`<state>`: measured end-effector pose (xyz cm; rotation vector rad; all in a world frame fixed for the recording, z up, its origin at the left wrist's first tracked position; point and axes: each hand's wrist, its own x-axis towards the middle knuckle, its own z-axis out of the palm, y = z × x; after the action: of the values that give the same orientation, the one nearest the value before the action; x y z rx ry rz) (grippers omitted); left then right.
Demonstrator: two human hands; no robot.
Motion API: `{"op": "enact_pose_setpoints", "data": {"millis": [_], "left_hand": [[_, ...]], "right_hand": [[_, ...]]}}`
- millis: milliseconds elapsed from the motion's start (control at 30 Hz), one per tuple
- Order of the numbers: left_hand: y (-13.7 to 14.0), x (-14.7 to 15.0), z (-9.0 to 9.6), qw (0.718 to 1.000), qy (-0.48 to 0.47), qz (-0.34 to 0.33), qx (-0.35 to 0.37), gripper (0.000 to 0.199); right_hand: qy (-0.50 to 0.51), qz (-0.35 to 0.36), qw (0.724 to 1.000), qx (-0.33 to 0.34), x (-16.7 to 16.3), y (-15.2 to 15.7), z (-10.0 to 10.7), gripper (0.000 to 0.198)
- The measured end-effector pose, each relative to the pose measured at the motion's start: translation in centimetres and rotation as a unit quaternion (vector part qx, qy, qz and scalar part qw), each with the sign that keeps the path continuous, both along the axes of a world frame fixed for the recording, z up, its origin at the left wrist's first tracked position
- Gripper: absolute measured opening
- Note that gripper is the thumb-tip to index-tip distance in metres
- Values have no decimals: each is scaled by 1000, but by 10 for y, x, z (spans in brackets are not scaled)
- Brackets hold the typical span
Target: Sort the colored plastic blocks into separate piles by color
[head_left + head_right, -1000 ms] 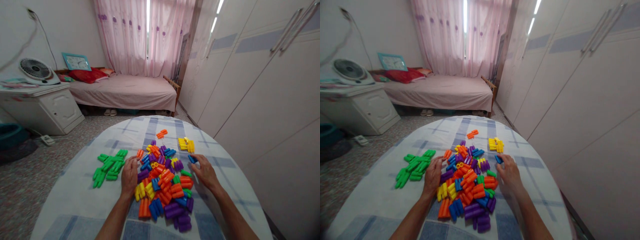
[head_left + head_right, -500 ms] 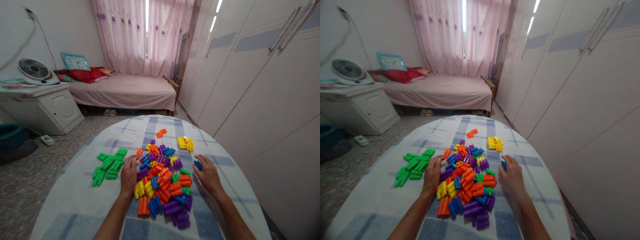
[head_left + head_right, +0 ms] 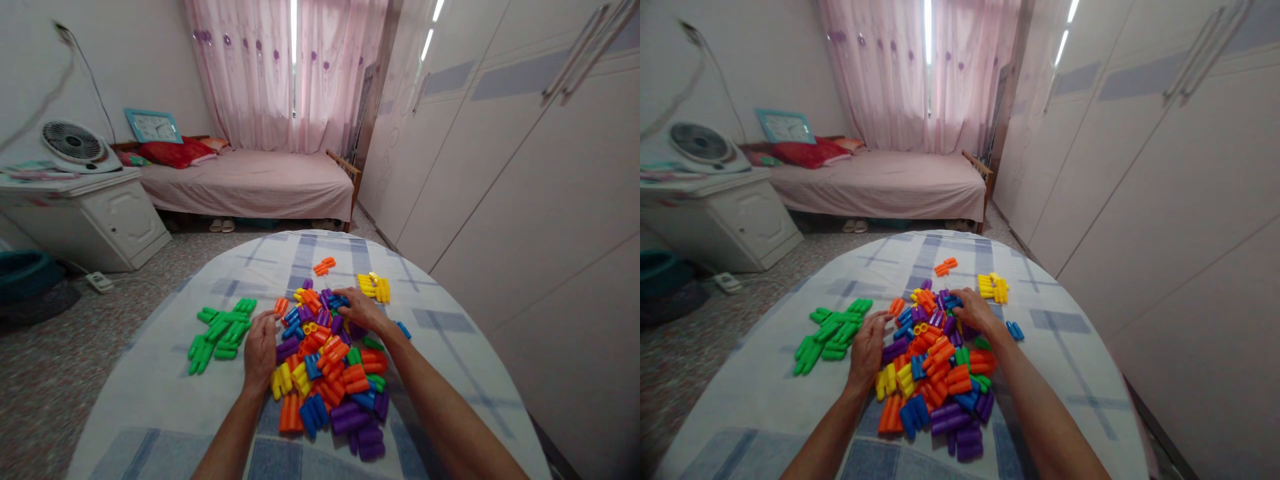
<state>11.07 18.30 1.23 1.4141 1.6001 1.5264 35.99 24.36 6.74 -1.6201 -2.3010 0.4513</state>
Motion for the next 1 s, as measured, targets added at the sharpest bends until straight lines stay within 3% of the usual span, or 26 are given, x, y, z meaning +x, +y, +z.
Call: {"op": "enact_pose_setpoints", "data": {"millis": [200,400,533,667,833,1000], "left_hand": [[0,0,2,1000,9,-20,-4,39],[1,-2,1,999,28,-18,-3,38],[1,-3,-1,999,21,-26,-6,39],[0,-3,-2,999,10,-38,-12,42],[0,-3,0,999,32,-30,-4,41],[-1,-2,2,999,32,-31,-4,39]], "right_hand": [[13,-44,998,49,6,-15,6,45],[34,-137,979,145,49,-77,7,44],[25,-174,973,152,73,-121,-2,46],[16,-195,972,133,77,-148,-16,43],[11,-204,972,118,73,-157,-24,44],[30,-226,962,151,70,-143,-4,37]]}}
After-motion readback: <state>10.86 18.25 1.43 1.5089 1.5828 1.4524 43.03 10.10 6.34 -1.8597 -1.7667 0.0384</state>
